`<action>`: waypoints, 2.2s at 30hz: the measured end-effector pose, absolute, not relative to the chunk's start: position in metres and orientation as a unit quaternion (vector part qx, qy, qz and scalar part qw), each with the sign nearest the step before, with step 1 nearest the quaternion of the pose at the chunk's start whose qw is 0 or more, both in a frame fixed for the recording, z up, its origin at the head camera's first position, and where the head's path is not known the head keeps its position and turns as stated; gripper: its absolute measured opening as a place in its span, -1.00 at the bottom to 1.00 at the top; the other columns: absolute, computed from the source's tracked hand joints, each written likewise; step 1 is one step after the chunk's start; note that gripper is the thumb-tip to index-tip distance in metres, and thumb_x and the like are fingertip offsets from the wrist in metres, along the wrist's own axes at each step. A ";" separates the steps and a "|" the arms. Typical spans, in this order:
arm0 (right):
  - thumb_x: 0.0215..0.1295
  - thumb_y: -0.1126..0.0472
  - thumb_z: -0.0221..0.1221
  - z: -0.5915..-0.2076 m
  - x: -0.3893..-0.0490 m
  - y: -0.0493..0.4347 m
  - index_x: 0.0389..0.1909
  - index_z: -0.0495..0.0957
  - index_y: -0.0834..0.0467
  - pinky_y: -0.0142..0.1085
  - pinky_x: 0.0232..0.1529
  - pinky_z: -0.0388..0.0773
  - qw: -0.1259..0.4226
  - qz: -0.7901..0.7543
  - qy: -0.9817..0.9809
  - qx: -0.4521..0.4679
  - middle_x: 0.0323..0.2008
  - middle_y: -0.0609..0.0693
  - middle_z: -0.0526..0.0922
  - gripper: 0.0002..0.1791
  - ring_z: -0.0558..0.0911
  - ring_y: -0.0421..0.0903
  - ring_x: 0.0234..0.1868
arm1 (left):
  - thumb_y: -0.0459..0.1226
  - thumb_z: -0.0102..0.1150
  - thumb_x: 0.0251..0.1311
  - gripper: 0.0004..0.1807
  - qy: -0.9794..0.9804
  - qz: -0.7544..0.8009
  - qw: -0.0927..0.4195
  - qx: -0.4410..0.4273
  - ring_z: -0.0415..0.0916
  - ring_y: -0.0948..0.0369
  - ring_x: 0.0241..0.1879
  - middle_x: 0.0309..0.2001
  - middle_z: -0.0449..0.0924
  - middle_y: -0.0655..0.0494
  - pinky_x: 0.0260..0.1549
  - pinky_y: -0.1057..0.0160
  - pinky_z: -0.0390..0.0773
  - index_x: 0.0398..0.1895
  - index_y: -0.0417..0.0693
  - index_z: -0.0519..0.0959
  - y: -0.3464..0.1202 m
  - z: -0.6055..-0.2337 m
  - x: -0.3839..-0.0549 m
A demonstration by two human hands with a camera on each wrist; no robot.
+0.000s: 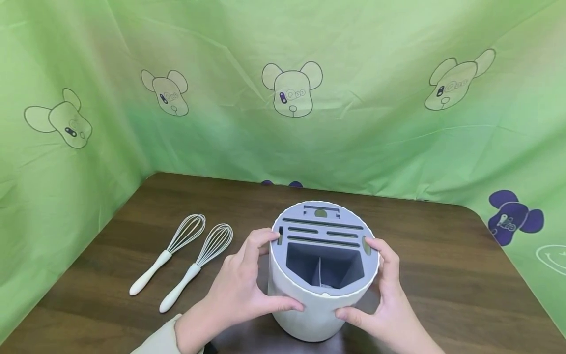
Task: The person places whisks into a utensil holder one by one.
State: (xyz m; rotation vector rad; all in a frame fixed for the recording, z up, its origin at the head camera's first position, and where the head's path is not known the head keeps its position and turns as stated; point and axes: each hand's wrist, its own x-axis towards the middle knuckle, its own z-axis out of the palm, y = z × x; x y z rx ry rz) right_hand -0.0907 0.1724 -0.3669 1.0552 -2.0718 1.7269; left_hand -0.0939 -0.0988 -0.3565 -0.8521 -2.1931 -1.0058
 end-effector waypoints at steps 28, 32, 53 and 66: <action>-0.17 -0.12 0.56 -0.335 -0.108 0.185 0.38 0.15 0.53 -0.44 0.52 0.00 0.192 0.463 -0.748 0.436 0.49 0.38 0.11 0.25 -0.03 0.10 0.60 | 0.27 0.46 -0.13 0.09 -0.868 -0.325 0.216 -0.308 0.66 0.25 -0.10 0.17 0.53 0.19 -0.22 0.31 0.64 0.43 0.07 0.16 -0.116 -0.350 -0.093; -0.17 -0.08 0.57 -0.334 -0.111 0.184 0.35 0.18 0.54 -0.44 0.46 0.12 0.188 0.475 -0.732 0.450 0.46 0.41 0.12 0.21 0.13 0.04 0.55 | 0.26 0.48 -0.14 0.11 -0.866 -0.334 0.210 -0.306 0.66 0.26 -0.06 0.20 0.52 0.18 -0.18 0.27 0.65 0.44 0.08 0.16 -0.116 -0.350 -0.095; -0.21 0.01 0.61 -0.344 -0.117 0.182 0.28 0.22 0.55 -0.42 0.38 0.21 0.184 0.521 -0.695 0.460 0.43 0.45 0.12 0.15 0.19 0.06 0.50 | 0.29 0.24 0.12 0.04 -0.874 -0.311 0.183 -0.325 0.55 0.24 0.18 0.26 0.52 0.19 0.05 0.14 0.59 0.52 0.03 0.04 -0.129 -0.348 -0.099; -0.21 0.02 0.61 -0.341 -0.115 0.185 0.30 0.20 0.54 -0.46 0.34 0.27 0.171 0.513 -0.703 0.463 0.44 0.45 0.10 0.17 0.22 0.02 0.48 | 0.12 0.30 0.19 -0.13 -0.898 -0.271 0.166 -0.304 0.51 0.23 0.24 0.30 0.45 0.23 0.10 0.10 0.57 0.48 0.09 0.17 -0.148 -0.345 -0.100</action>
